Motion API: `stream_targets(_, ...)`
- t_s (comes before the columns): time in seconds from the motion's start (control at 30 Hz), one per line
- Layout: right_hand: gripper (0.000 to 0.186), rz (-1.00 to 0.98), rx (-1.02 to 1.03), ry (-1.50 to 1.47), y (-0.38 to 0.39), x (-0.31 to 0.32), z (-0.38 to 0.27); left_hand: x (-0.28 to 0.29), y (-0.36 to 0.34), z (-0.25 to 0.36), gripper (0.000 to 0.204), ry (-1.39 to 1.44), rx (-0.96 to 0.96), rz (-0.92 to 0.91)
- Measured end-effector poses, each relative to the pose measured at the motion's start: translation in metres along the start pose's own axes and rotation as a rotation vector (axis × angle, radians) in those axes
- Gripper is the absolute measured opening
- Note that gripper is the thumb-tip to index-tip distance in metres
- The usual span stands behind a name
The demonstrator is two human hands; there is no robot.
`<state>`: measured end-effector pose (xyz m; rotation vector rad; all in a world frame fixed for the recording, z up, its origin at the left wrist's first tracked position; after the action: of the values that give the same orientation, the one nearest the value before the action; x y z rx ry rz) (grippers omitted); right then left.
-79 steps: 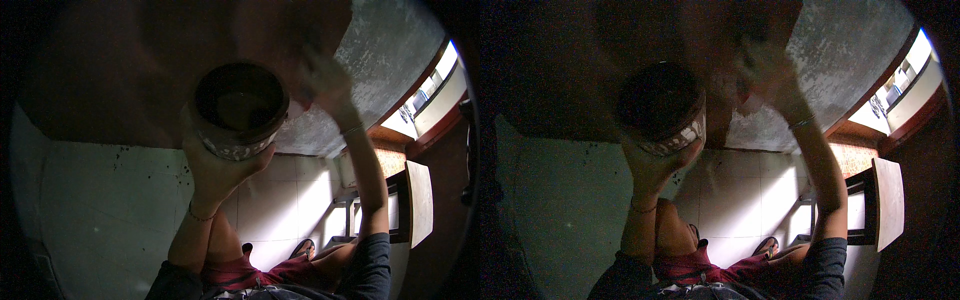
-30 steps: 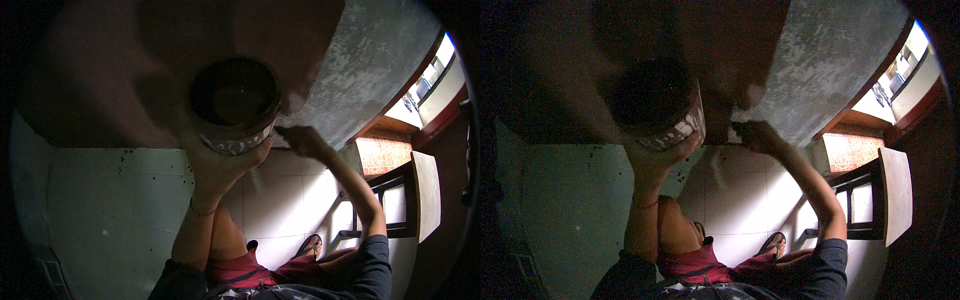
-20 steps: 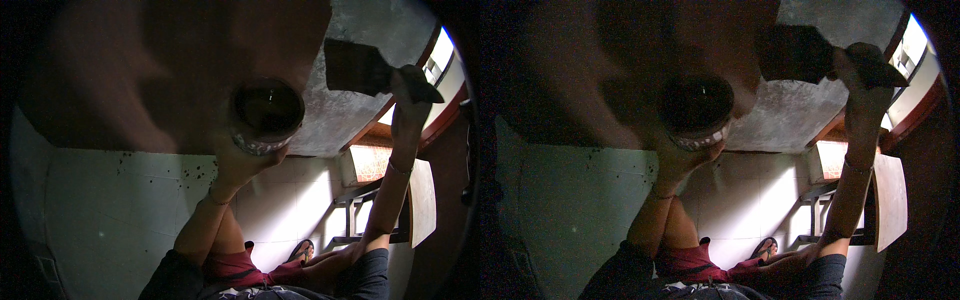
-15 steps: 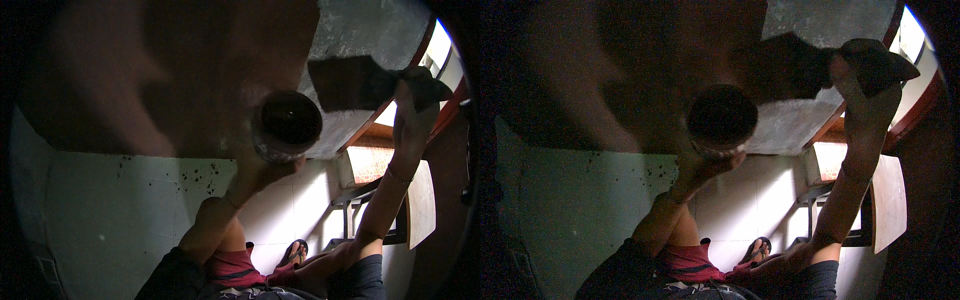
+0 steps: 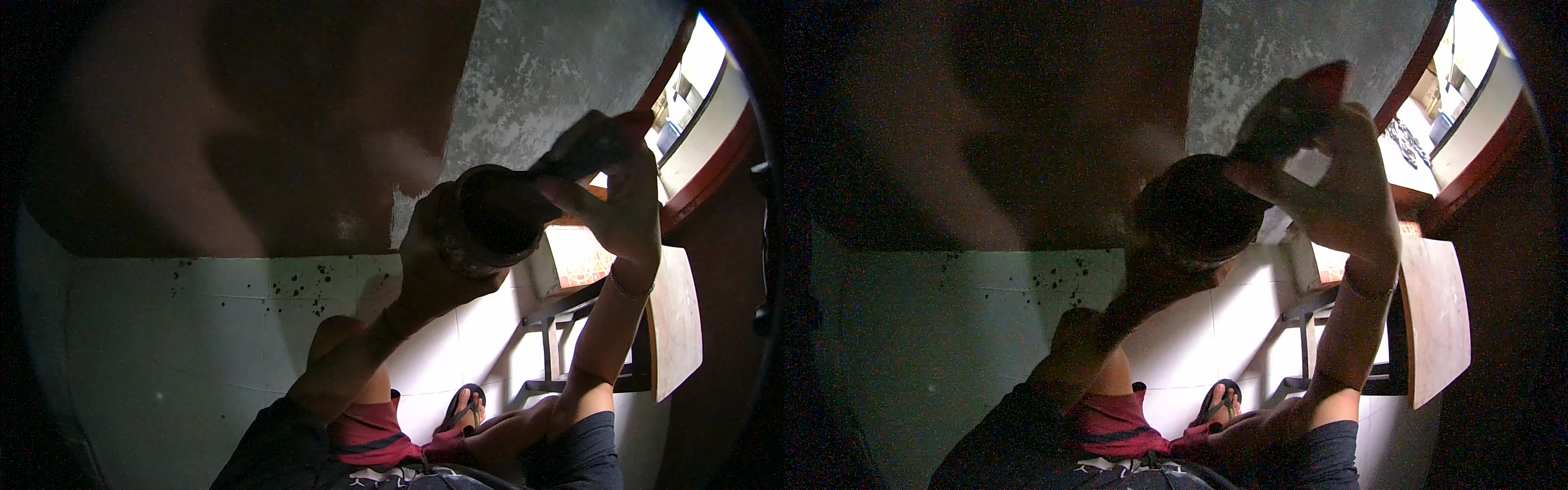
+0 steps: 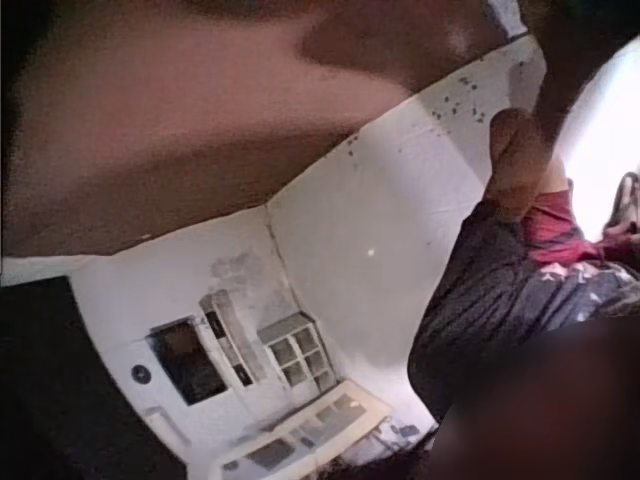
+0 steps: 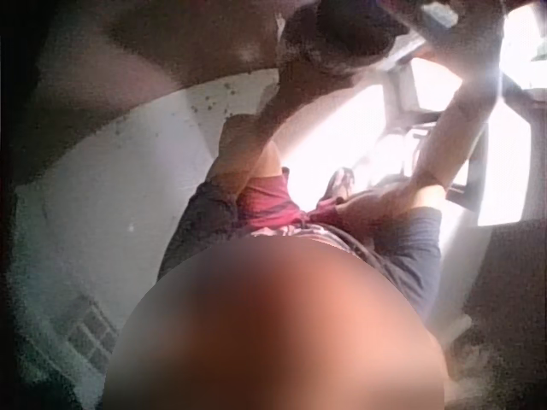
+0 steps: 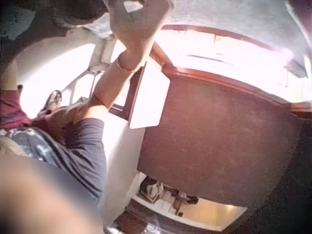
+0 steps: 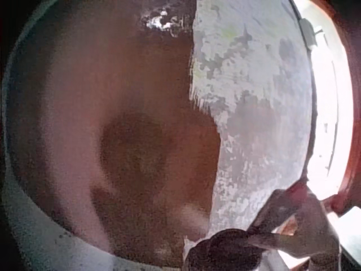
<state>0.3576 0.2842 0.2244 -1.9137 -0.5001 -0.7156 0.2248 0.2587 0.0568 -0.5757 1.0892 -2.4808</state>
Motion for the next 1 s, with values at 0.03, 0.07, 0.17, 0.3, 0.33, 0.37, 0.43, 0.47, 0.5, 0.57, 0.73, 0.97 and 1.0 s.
stream_targets(0.03, 0.033, -0.017, 0.02, 0.058, 0.0, -0.007, 0.001, -0.001, -0.002, 0.001, 0.088, -0.021, 0.014, -0.02)
stream_targets(0.07, 0.032, -0.028, 0.034, 0.112, -0.001, -0.01, 0.002, -0.002, -0.005, 0.003, 0.088, -0.031, 0.021, -0.013)
stream_targets(0.17, 0.025, 0.008, 0.069, 0.138, -0.002, -0.021, 0.006, 0.007, -0.01, 0.01, 0.087, 0.1, -0.032, 0.085)
stream_targets(0.3, 0.028, -0.041, 0.093, 0.191, -0.001, -0.034, 0.003, 0.013, -0.012, 0.02, 0.087, 0.134, -0.119, 0.107)
stream_targets(0.33, 0.028, -0.001, 0.137, 0.235, 0.0, -0.033, -0.003, 0.014, -0.013, 0.02, 0.087, 0.125, -0.124, 0.104)
stream_targets(0.37, 0.028, -0.026, 0.093, 0.238, 0.0, -0.035, 0.001, 0.014, -0.011, 0.018, 0.086, 0.123, -0.105, 0.108)
stream_targets(0.43, 0.027, -0.072, 0.107, 0.264, 0.0, -0.039, -0.001, 0.008, -0.009, 0.012, 0.086, 0.054, -0.056, 0.052)
stream_targets(0.47, 0.026, -0.054, 0.103, 0.22, -0.001, -0.036, -0.001, 0.001, -0.008, 0.007, 0.086, -0.013, -0.023, -0.009)
stream_targets(0.5, 0.025, -0.053, 0.094, 0.211, -0.002, -0.035, 0.001, -0.004, -0.004, 0.002, 0.086, -0.05, 0.013, -0.05)
stream_targets(0.57, 0.023, -0.003, 0.078, 0.207, -0.003, -0.027, 0.004, -0.01, 0.003, -0.009, 0.086, -0.099, 0.085, -0.112)
stream_targets(0.73, 0.024, 0.132, 0.101, 0.086, -0.004, -0.006, 0.005, -0.009, 0.016, -0.02, 0.086, -0.15, 0.184, -0.144)
stream_targets(0.97, 0.016, 0.186, 0.1, -0.048, -0.007, 0.013, 0.001, -0.006, 0.013, -0.009, 0.081, -0.119, 0.092, -0.106)
stream_targets(1.0, 0.017, 0.192, 0.111, -0.055, -0.007, 0.015, -0.001, -0.004, 0.014, -0.01, 0.082, -0.111, 0.086, -0.096)
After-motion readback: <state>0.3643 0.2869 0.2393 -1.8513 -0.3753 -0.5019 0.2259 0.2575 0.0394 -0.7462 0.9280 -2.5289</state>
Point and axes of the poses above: each hand's wrist, its own y-axis away from the middle knuckle, its own x-axis out of the back of the hand, z = x × y, the point moved 9 cm from there along -y, towards the middle knuckle, and after that the axes turned 1 degree about x, right-handed, at the moved point
